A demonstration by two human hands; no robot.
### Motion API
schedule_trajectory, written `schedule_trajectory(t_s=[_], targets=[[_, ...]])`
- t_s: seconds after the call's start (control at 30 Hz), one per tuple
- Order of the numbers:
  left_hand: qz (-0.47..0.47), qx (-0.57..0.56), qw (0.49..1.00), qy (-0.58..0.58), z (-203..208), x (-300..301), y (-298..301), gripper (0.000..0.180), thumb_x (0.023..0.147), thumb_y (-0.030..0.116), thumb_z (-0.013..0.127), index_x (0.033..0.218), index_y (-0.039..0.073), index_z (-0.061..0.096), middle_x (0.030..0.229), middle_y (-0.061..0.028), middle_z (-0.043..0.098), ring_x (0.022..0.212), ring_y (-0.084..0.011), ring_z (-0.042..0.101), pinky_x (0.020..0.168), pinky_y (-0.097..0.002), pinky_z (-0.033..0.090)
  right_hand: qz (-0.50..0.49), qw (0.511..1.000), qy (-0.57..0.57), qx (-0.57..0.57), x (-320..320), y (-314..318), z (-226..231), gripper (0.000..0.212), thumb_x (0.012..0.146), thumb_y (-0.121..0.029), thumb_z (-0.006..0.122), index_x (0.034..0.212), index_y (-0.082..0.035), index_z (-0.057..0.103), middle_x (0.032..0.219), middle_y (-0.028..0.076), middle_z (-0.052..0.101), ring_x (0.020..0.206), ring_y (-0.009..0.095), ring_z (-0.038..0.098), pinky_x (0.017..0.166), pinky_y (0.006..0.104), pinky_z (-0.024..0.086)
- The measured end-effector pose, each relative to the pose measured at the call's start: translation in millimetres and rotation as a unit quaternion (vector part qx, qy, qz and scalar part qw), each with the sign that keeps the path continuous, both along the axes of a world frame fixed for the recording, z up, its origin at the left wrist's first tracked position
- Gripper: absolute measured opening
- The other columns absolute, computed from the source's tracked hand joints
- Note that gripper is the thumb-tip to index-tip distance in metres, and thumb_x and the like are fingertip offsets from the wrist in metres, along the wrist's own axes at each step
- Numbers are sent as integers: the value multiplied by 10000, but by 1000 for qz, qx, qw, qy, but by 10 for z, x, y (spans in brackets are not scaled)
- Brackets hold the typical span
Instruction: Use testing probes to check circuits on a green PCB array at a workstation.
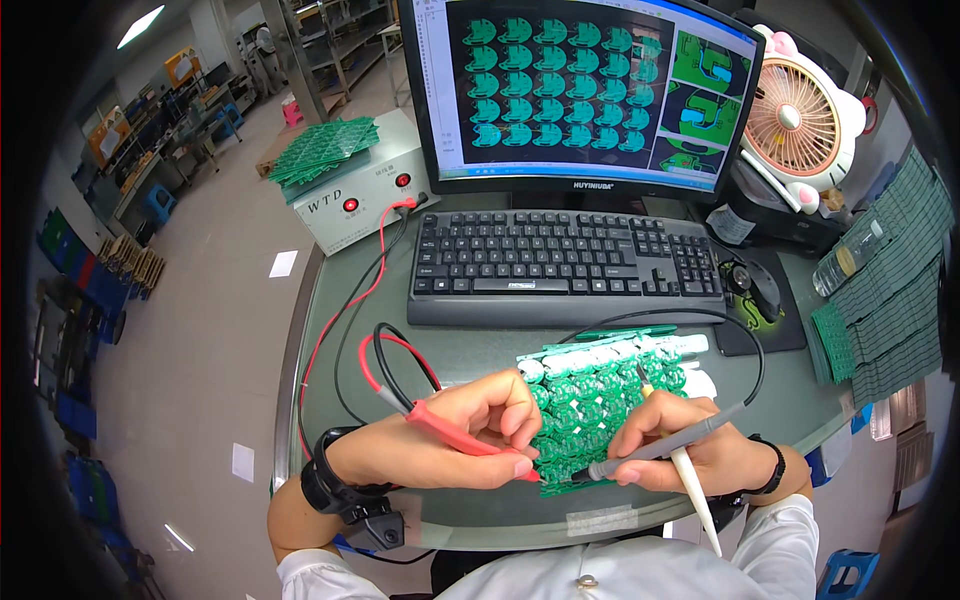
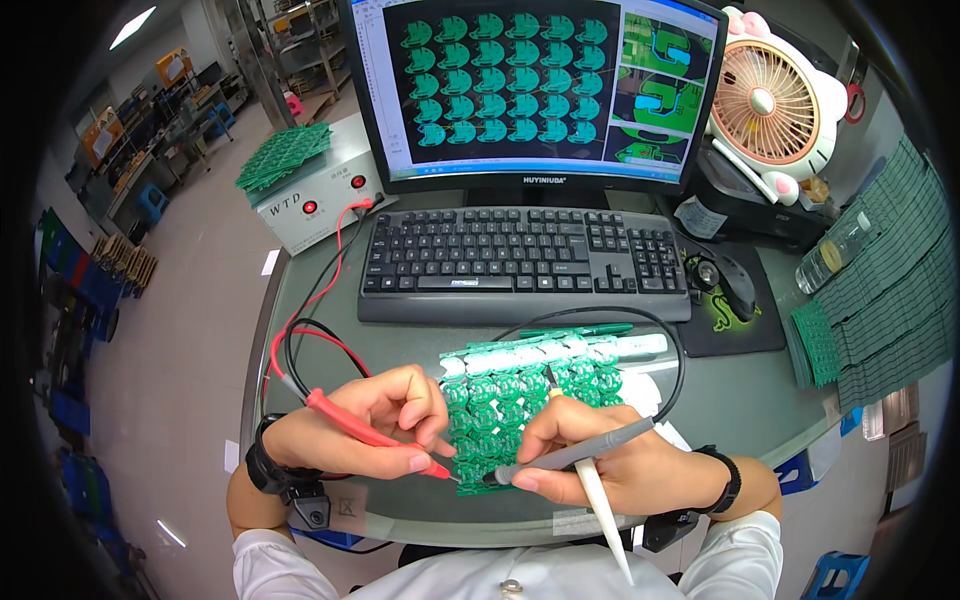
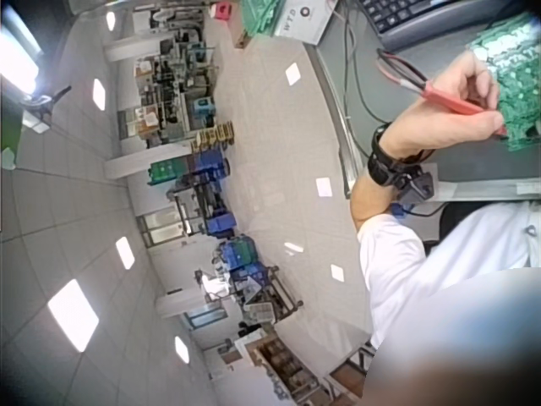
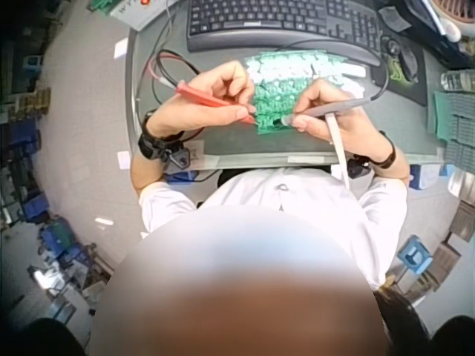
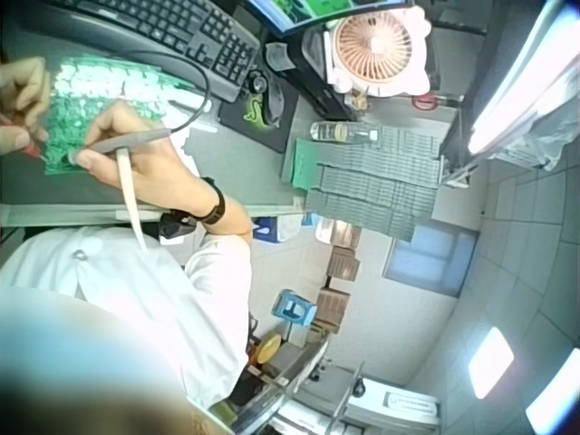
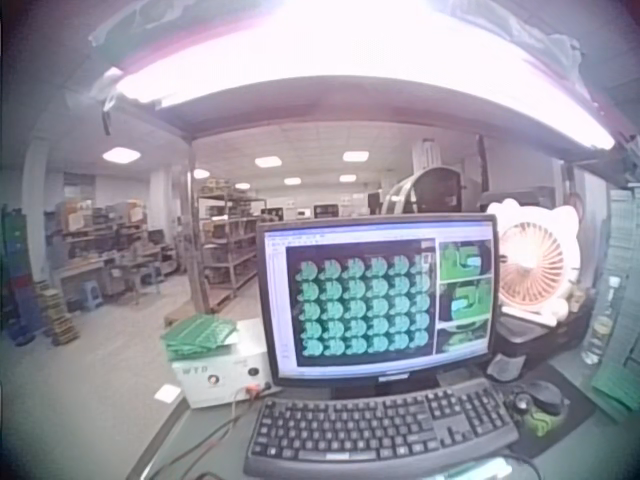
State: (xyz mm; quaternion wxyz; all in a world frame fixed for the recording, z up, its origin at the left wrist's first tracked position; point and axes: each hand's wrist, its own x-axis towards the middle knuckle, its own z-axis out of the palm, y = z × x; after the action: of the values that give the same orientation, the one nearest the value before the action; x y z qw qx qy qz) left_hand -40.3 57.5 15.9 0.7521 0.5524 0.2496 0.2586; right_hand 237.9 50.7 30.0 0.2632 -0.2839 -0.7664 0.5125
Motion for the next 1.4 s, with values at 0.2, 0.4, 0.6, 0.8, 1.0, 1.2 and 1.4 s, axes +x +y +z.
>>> schedule_trajectory(t_s=[0.2,0.4,0.6,0.8,1.0,1.2,1.4], targets=[[5,9,1000,11,-1,12,-23,320,812,-43,638,874,101,360,939,-20,453,892,-93,480,932,-357,489,8,1000,-7,20,-6,6,10,201,858,-130,724,931,-24,569,816,49,638,699,125,603,595,261,472],[3,22,1000,18,-2,17,-17,326,812,-33,651,874,100,360,947,-23,462,895,-98,484,852,-300,473,9,999,-8,33,-11,8,2,201,856,-126,724,929,-24,567,819,51,640,691,129,610,588,260,475],[9,21,1000,15,-19,36,-28,327,818,-20,658,873,99,359,949,-24,469,892,-103,492,826,-291,468,13,999,-10,45,-10,11,-1,203,854,-123,725,926,-21,564,821,55,643,694,134,622,589,261,483],[5,25,999,28,-11,31,-24,327,820,-18,658,870,101,357,949,-22,471,891,-101,493,827,-294,471,14,999,-10,51,-16,15,0,204,853,-121,724,920,-20,560,820,57,643,686,133,624,579,258,485],[6,26,999,29,-13,43,-30,328,823,-16,657,870,103,355,946,-21,472,887,-100,491,833,-298,475,16,998,-9,57,-20,16,-5,210,857,-132,722,919,-22,555,819,57,643,679,134,628,571,259,487],[5,36,999,36,-13,36,-30,325,828,-15,651,872,103,352,946,-22,472,877,-99,484,816,-294,468,15,998,-14,64,-22,13,-4,209,859,-138,722,918,-26,556,808,54,641,667,132,623,566,257,481],[-1,42,998,44,-8,30,-27,319,832,-13,645,871,102,349,951,-24,470,874,-102,480,795,-284,459,12,998,-9,58,-29,11,-6,200,863,-137,719,909,-27,559,790,51,638,661,124,610,562,257,471]])
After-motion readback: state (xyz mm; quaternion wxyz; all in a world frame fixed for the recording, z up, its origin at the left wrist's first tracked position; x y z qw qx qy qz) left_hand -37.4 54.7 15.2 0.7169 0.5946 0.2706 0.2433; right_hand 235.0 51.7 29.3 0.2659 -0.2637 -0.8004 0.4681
